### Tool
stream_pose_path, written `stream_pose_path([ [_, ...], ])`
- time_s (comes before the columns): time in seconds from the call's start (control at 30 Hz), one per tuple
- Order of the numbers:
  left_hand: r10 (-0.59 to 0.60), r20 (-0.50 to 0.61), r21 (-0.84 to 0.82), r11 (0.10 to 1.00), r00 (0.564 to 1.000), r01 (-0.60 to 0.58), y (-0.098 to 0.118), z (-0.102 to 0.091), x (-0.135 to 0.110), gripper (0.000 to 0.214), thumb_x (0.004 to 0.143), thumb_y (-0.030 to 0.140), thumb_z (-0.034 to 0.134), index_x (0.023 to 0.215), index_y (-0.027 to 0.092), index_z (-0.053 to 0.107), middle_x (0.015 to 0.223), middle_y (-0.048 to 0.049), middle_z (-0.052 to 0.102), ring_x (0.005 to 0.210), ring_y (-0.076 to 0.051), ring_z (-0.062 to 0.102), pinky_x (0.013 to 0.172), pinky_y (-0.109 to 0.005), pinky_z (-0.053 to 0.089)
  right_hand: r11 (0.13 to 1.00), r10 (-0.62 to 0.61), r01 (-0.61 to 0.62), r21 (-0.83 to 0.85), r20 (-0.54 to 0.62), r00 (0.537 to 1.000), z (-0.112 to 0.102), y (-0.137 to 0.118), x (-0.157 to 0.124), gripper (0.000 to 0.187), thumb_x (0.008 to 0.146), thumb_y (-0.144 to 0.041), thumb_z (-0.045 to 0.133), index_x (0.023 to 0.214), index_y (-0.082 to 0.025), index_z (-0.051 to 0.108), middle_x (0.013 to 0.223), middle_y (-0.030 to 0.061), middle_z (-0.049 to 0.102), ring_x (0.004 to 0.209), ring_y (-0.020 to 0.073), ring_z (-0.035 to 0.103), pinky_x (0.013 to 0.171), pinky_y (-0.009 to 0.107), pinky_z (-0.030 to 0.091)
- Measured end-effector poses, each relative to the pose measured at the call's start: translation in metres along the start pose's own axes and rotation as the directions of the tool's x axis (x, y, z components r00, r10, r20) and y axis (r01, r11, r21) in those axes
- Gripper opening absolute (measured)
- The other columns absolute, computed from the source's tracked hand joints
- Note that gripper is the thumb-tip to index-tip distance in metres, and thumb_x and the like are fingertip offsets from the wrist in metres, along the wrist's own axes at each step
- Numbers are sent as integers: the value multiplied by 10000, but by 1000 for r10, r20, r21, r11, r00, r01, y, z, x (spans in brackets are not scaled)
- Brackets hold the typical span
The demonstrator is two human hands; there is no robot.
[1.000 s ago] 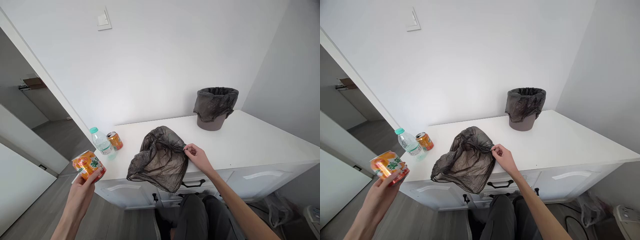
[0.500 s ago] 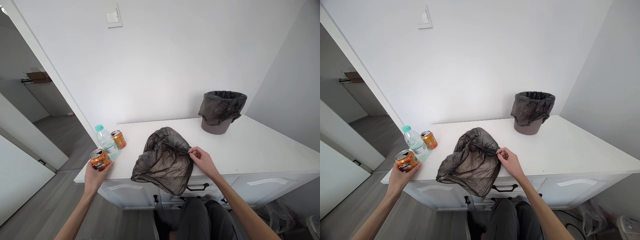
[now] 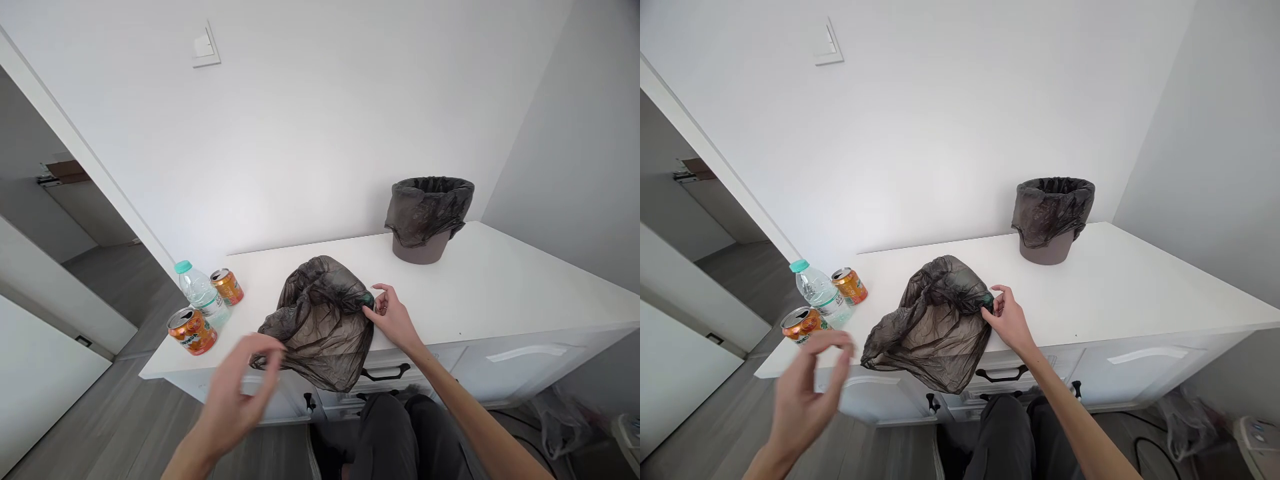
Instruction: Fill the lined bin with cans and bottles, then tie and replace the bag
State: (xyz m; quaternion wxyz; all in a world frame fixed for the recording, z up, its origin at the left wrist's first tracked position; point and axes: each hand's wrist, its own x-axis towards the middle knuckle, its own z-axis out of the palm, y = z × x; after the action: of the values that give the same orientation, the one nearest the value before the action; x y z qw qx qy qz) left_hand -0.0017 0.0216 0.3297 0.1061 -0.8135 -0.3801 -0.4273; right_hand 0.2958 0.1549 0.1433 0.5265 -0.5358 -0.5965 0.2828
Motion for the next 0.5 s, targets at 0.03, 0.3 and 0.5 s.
stream_pose_path([
  [0.03,58,184,-70,997,981,-45,14,11,7,195,979,156,531,1087,305,596,889,18,660,790,-148,650,730,-262,564,1000,3,-4,-23,-14,1000,1,3,1,473,867,-454,682,1263,-240,538,782,-42,548,706,193,573,688,327,467],
  [0.3,-91,562,196,980,822,-26,-17,144,12,406,964,244,515,1365,184,534,1412,-177,565,1364,-339,507,1099,-546,485,1000,-27,27,-2,-98,995,3,3,11,293,948,-512,575,893,-240,668,837,42,670,750,223,626,748,368,499],
  [0.5,-52,569,236,966,821,-102,-33,187,44,446,944,116,425,1385,164,478,1366,-191,562,1329,-363,512,1066,-580,485,979,26,-16,201,-43,999,-6,-19,11,309,975,-521,514,897,-240,618,941,53,710,823,218,658,737,343,513],
])
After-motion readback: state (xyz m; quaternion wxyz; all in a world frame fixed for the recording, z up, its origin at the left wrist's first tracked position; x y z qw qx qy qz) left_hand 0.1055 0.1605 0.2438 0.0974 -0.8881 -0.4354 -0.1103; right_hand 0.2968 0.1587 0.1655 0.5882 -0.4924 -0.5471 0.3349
